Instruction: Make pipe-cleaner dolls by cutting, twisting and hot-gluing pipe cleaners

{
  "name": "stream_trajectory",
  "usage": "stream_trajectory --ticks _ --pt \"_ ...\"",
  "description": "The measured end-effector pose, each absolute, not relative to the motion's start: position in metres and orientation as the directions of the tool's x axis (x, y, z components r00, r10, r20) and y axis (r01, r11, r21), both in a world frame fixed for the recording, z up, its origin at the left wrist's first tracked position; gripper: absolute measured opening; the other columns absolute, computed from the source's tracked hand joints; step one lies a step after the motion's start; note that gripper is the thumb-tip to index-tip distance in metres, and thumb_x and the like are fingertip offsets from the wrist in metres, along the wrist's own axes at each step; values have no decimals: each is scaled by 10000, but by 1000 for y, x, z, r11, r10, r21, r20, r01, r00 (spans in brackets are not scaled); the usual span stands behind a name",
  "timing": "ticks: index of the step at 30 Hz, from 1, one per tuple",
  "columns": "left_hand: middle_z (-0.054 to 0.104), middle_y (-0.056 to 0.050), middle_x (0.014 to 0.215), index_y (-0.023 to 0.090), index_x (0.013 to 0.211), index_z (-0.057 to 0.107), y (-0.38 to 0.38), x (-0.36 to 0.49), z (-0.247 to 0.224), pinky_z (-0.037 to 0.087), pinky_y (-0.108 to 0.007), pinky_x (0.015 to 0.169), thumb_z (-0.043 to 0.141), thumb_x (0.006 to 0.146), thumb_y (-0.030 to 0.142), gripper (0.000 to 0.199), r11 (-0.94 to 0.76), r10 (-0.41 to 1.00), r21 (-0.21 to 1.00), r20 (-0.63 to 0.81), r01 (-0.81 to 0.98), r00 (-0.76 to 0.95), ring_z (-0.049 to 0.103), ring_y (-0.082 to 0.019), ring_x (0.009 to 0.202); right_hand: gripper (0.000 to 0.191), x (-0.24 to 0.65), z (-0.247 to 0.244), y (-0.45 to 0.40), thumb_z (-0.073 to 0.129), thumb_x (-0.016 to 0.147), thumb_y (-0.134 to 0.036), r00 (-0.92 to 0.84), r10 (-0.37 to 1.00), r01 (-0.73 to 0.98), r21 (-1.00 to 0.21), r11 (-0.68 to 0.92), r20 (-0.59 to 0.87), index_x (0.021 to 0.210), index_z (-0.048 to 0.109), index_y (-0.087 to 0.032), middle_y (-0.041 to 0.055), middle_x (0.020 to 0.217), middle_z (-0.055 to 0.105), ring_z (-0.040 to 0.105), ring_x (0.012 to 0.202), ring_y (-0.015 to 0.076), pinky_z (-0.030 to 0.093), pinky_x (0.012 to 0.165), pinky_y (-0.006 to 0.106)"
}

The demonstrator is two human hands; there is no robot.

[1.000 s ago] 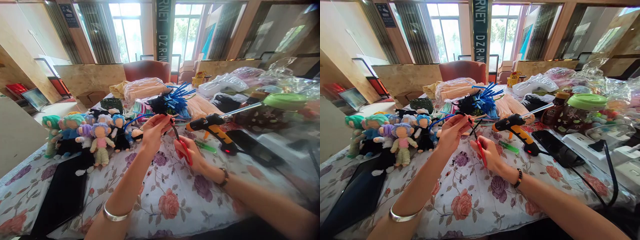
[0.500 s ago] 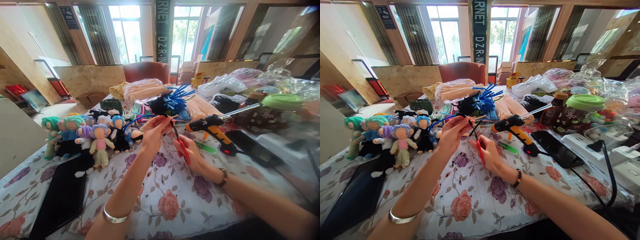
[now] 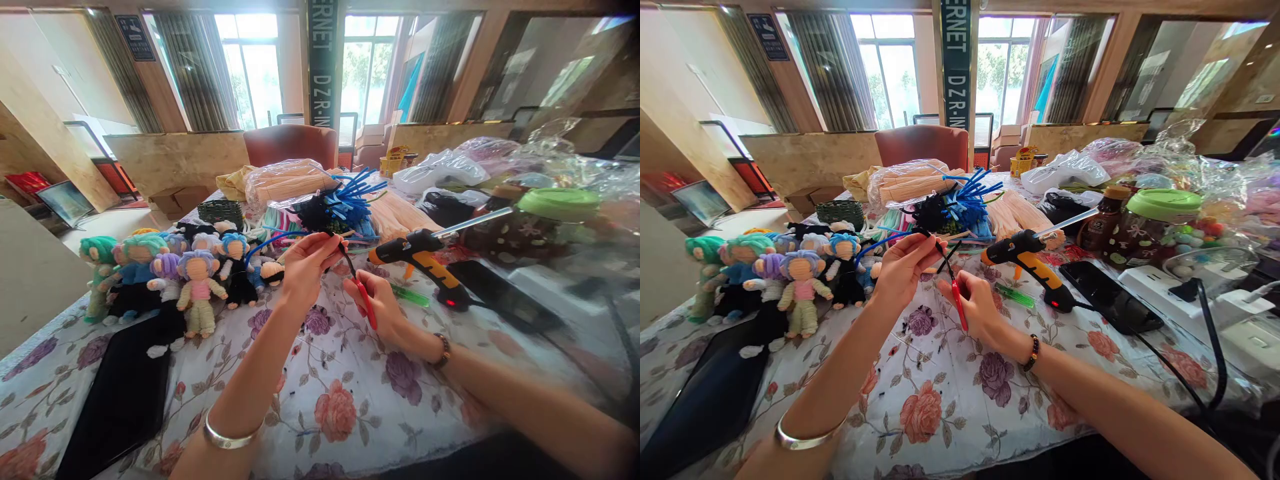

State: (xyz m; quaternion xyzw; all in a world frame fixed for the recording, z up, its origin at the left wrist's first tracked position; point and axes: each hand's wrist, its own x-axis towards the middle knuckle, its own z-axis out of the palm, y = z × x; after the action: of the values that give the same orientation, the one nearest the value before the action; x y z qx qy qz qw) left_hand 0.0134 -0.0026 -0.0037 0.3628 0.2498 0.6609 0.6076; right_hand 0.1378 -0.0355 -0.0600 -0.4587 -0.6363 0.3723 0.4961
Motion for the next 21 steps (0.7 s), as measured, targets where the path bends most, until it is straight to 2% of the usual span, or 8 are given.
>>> stream_trajectory --ticks 9,16,21 --pt "713 -17 680 144 695 659 -2 11 -5 537 -285 724 830 511 176 253 -136 984 793 180 -594 14 690 -147 671 511 139 -58 -37 543 752 -650 -93 951 244 -919 309 295 583 324 -219 -58 464 337 305 441 85 215 408 240" --pt "704 -20 672 128 720 636 -1 9 -3 529 -276 727 818 541 182 261 -162 984 795 178 -584 -31 685 -141 647 456 141 -62 -33 549 791 -577 -177 923 291 -878 380 341 614 334 -215 -49 535 359 311 492 93 247 435 238" --pt "716 -36 719 123 690 613 -2 9 -2 521 -296 789 806 553 165 240 -162 986 800 147 -578 -73 683 -132 663 437 141 -63 -33 549 796 -571 -97 933 238 -902 361 348 639 343 -219 -49 555 368 362 504 105 286 457 244"
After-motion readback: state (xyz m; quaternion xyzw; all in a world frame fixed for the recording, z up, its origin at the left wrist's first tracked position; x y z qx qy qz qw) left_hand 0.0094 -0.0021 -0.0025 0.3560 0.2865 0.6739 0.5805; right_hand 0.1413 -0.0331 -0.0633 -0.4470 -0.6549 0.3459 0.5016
